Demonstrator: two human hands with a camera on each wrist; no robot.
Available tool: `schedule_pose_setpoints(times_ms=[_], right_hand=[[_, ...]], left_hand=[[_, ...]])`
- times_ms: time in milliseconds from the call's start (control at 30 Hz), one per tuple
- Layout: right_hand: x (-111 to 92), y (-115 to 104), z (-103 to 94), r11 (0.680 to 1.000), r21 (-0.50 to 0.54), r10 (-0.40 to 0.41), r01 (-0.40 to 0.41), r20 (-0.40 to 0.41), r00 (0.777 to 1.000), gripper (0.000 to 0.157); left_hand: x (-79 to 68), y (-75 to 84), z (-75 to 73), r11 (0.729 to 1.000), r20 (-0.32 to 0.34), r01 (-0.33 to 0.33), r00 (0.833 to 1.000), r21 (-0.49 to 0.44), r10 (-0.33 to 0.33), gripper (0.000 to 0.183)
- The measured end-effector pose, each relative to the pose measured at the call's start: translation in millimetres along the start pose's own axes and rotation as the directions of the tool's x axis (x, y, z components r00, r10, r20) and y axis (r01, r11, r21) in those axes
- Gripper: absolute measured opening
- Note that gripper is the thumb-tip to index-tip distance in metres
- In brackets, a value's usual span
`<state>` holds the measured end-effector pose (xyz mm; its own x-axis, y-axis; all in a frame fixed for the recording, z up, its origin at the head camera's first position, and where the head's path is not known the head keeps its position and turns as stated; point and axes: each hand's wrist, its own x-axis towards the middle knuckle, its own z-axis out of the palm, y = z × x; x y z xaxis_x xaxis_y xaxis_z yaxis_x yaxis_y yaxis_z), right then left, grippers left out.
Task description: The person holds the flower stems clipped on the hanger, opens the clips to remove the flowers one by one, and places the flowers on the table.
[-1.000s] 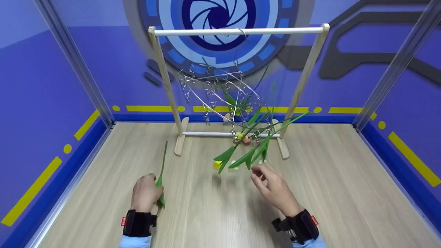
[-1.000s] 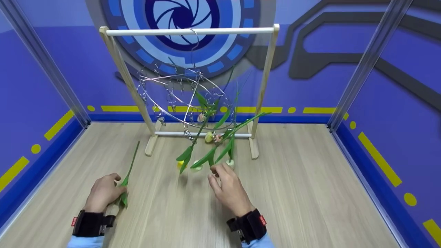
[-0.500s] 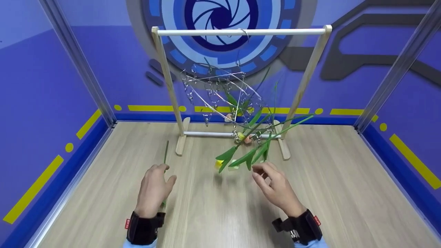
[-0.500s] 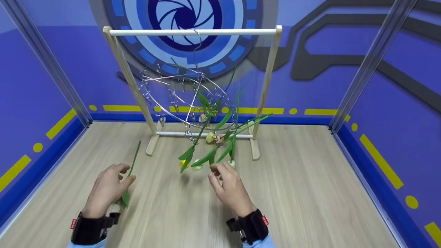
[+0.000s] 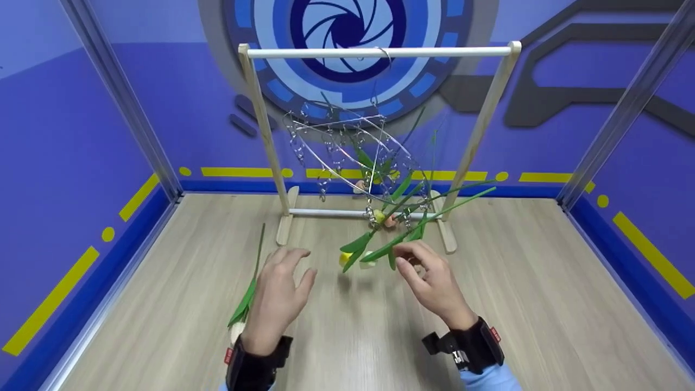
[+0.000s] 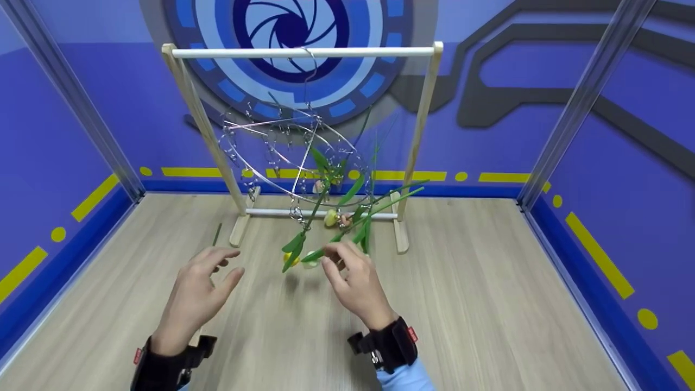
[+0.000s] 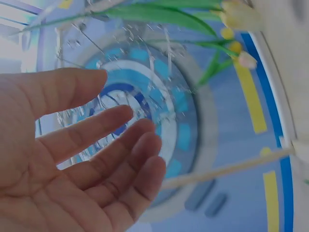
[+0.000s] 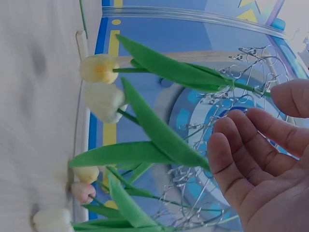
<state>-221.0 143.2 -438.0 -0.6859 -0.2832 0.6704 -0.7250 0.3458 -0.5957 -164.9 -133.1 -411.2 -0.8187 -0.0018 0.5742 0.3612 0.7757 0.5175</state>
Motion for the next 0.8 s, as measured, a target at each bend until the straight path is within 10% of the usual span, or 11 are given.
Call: schedule_pose_setpoints(times_ms=[400, 800], right_hand=[[23, -7, 5.4, 1.000, 0.006, -0.011, 0.011, -0.019, 1.000, 0.024], [35, -14, 9.2, 1.000, 0.015, -0.020, 0.020, -0.005, 1.000, 0.030]], left_hand=[[13.5, 29.2, 40.4, 0.977, -0.079, -0.114, 0.992, -0.178, 0.102, 0.027], [20.7, 25.1, 83.2, 0.973, -0.126, -0.108, 0.989, -0.204, 0.083, 0.040]])
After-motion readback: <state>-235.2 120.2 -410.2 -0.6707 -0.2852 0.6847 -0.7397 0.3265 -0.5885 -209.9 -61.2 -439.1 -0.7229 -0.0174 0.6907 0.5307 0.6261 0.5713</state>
